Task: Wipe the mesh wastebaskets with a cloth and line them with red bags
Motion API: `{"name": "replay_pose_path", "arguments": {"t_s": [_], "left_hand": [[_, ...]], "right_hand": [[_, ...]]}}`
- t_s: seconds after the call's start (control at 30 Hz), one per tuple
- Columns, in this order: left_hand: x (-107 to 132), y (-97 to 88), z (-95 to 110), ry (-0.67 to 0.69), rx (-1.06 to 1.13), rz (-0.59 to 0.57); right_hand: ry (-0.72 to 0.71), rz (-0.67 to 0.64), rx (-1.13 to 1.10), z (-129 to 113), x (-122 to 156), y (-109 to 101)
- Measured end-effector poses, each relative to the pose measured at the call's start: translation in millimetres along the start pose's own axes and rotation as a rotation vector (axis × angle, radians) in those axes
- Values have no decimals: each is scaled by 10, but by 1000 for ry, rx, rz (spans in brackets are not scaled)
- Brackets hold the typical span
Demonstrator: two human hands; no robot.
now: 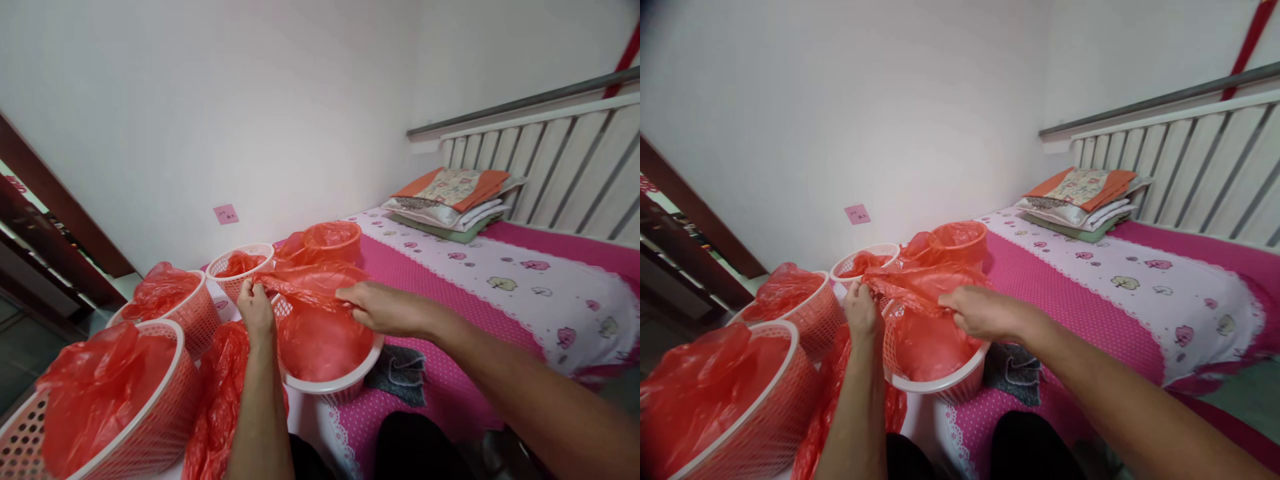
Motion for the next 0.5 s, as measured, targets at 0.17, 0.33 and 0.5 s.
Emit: {"name": "replay_pose_path", "arguments": {"t_s": [0.17,0.33,0.5], "left_hand": [[-1,139,-48,-138,375,-45],[5,225,-80,-233,565,-135],[72,310,-15,-224,572,-227]], "right_hand": [[-62,-15,-74,-81,64,-9],[77,421,41,261,-95,-200],[5,403,-39,298,-462,-60]]}}
Point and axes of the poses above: each hand's wrist, its own x-axis away from the middle knuckle, its own y-axis out of the palm, z = x × y, the point moved 8 cm from there along -x, towards the middle knuckle, and after that the axes turned 3 degrees about y, right-handed, at the moved point
